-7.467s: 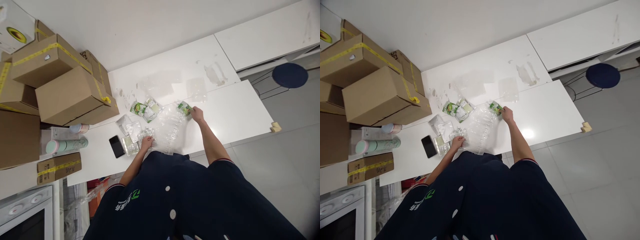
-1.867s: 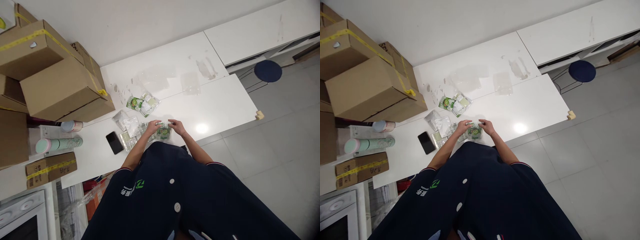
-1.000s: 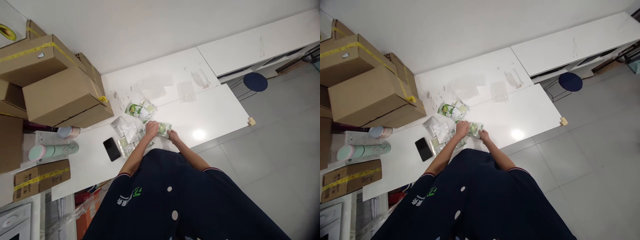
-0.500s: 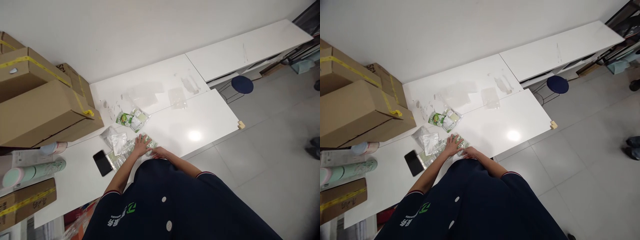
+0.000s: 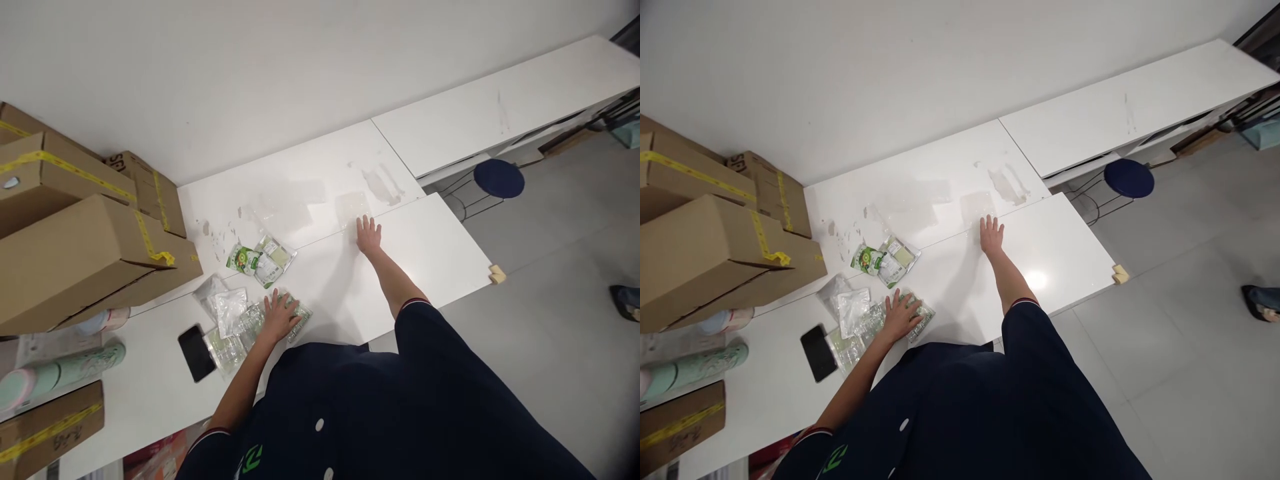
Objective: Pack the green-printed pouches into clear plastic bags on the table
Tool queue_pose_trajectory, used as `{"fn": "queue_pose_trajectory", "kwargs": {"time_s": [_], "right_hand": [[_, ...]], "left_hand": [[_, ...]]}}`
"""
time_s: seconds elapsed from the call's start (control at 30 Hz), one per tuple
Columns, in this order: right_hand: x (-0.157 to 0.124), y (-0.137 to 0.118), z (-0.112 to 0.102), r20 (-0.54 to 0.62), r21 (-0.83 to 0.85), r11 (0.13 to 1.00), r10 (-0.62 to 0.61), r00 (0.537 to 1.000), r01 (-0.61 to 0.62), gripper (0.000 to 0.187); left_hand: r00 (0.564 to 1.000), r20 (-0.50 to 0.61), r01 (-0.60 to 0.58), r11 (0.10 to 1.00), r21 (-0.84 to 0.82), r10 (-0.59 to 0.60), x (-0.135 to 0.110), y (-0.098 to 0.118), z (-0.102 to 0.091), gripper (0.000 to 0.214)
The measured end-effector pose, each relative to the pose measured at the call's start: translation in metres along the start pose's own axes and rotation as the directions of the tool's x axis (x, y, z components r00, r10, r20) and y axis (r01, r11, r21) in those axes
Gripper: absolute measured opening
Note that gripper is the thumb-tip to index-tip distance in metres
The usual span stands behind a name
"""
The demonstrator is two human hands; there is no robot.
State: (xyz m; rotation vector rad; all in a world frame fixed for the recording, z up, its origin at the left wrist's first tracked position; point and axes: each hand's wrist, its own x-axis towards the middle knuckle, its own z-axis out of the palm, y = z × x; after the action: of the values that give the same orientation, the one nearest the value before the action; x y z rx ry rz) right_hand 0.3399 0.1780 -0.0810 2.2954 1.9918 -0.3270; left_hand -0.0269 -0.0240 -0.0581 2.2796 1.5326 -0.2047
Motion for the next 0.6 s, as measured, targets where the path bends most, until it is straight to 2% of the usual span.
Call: {"fn": "queue_pose_trajectory", "kwargs": {"time_s": [0.13, 0.27, 0.33, 0.4, 0.43, 0.47, 0.53, 0.6], "right_hand": [[0.011, -0.004, 0.010, 0.070, 0.050, 0.999, -0.003, 0.998, -0.001, 0.050], [0.000, 0.000, 0.000, 0.152, 0.163, 0.985, 0.031, 0.988, -0.056, 0.046], [-0.015, 0.003, -0.007, 0.114, 0.234, 0.968, 0.063, 0.992, -0.088, 0.042], [-0.038, 0.001, -0.010, 0.047, 0.318, 0.942, 0.098, 0.994, -0.108, 0.036], [-0.053, -0.004, -0.009, 0.022, 0.351, 0.929, 0.112, 0.993, -0.113, 0.031], [-0.070, -0.011, -0.006, 0.011, 0.379, 0.918, 0.120, 0.993, -0.115, 0.026], [-0.107, -0.032, 0.003, 0.010, 0.419, 0.902, 0.112, 0.994, -0.106, 0.015], [-0.143, -0.057, 0.015, 0.024, 0.451, 0.892, 0.012, 1.000, -0.022, 0.006]], "left_hand": [[0.998, -0.042, 0.035, 0.998, -0.046, -0.037, 0.006, 0.011, -0.005, 0.050], [0.994, -0.104, 0.018, 0.985, -0.170, -0.036, 0.014, 0.012, -0.003, 0.045], [0.988, -0.147, 0.003, 0.958, -0.288, -0.047, 0.023, 0.013, -0.002, 0.041], [0.982, -0.165, 0.000, 0.879, -0.478, -0.090, 0.036, 0.018, -0.002, 0.036], [0.981, -0.143, 0.019, 0.799, -0.601, -0.131, 0.044, 0.022, -0.003, 0.036], [0.978, -0.089, 0.063, 0.679, -0.731, -0.186, 0.053, 0.028, -0.005, 0.038], [0.960, 0.120, 0.202, 0.329, -0.922, -0.253, 0.070, 0.041, -0.008, 0.050], [0.928, 0.319, 0.323, -0.012, -0.946, -0.190, 0.084, 0.054, -0.010, 0.064]]}}
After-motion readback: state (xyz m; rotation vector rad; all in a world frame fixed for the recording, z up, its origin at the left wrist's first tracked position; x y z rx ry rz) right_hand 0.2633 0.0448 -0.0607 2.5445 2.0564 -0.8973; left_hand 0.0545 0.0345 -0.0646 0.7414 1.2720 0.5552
